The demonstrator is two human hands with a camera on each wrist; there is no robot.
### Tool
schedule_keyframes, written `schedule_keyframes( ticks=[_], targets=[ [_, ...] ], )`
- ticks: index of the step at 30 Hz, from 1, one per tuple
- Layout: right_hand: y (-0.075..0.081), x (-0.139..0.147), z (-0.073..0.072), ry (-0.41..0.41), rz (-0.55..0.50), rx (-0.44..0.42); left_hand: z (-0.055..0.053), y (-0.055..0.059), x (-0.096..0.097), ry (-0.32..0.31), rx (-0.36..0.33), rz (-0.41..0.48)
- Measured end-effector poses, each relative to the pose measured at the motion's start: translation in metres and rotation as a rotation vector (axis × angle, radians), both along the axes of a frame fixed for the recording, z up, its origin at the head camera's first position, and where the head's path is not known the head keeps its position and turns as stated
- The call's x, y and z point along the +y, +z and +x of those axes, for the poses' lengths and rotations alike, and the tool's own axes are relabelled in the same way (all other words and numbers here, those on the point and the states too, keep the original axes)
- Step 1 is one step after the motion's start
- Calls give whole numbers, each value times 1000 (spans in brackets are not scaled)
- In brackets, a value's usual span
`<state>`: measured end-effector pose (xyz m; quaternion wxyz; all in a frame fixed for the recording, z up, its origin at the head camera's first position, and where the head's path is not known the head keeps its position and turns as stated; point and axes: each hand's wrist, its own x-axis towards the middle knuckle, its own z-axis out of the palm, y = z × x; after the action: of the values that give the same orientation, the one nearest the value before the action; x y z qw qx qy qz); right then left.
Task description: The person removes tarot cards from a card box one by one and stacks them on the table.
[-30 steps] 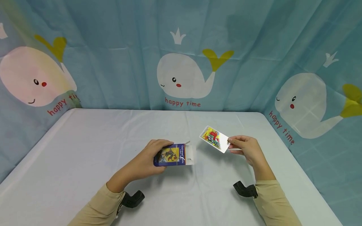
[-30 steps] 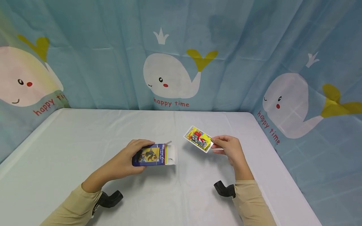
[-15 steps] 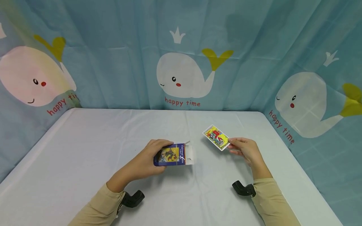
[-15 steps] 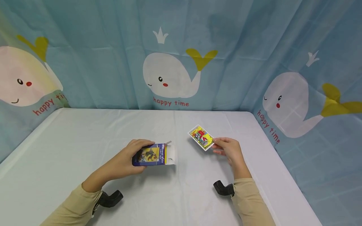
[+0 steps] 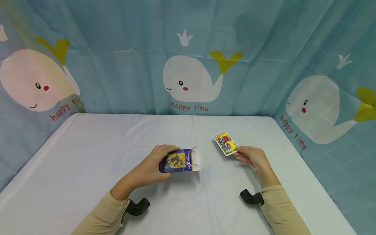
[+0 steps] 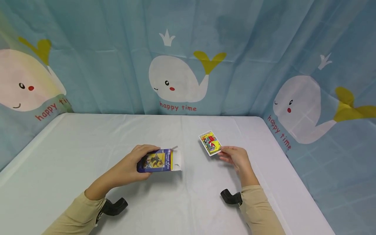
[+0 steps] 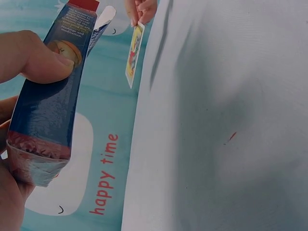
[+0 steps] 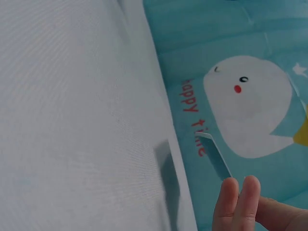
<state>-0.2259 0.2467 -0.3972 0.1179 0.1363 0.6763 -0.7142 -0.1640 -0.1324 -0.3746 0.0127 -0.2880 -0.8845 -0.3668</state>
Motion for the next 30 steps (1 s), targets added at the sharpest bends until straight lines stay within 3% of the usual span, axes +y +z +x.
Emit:
schedule_keyframes(
  ticks=[17, 30],
  targets=[
    [-6, -11, 0, -31, -17, -58, 1, -1, 1, -4, -11, -8],
    [-11, -14, 2, -27, -25, -47, 0, -2, 1, -15, 3, -7]
  ],
)
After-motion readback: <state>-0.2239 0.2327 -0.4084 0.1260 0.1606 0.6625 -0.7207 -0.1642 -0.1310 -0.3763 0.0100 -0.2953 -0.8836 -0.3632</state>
